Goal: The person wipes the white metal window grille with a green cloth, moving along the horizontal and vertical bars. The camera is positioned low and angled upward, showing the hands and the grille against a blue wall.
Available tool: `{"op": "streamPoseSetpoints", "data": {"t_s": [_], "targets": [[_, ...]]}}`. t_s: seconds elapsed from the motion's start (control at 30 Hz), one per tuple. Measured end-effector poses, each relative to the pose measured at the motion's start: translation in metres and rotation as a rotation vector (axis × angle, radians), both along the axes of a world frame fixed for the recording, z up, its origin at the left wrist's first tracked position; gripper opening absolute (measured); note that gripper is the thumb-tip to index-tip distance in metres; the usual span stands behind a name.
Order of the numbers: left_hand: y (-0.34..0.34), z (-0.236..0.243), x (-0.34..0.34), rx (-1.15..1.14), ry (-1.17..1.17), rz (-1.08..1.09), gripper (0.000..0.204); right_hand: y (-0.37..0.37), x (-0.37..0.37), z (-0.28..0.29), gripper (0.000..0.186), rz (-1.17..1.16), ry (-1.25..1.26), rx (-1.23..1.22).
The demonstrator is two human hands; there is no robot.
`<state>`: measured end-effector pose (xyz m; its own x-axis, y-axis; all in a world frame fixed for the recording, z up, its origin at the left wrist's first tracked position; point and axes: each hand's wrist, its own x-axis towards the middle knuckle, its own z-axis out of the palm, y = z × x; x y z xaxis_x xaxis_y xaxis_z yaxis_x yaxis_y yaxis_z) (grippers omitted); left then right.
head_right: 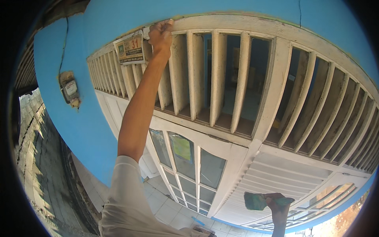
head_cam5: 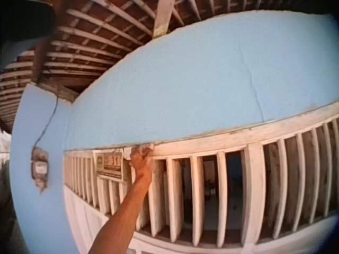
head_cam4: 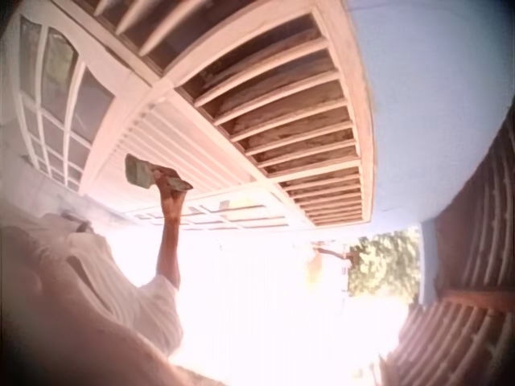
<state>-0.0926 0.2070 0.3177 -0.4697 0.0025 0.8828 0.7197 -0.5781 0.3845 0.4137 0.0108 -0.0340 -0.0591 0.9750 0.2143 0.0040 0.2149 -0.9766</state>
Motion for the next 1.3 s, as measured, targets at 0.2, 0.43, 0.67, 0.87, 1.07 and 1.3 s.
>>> {"op": "streamPoseSetpoints", "data": {"t_s": [0.2,0.43,0.67,0.87,1.07,1.3], "targets": [[0.001,-0.011,0.031,0.246,0.132,0.753,0.011,-0.002,-0.006,-0.003,0.024,0.028,0.000,-0.018],[-0.025,0.010,-0.016,0.145,0.665,0.641,0.016,0.001,-0.007,-0.013,0.023,0.013,0.018,-0.036],[0.011,-0.006,0.036,0.083,-0.275,0.121,0.011,0.002,-0.019,-0.010,0.023,0.055,-0.014,-0.043],[-0.015,-0.007,-0.006,0.297,0.604,0.852,0.014,-0.005,-0.012,-0.016,0.021,0.025,-0.023,-0.054],[0.001,-0.019,0.005,0.247,0.234,0.493,0.012,-0.001,-0.026,-0.017,0.019,0.042,0.012,-0.056],[-0.014,0.009,-0.015,0.003,0.282,0.354,0.013,-0.008,-0.011,-0.011,0.019,0.048,-0.002,-0.057]]}}
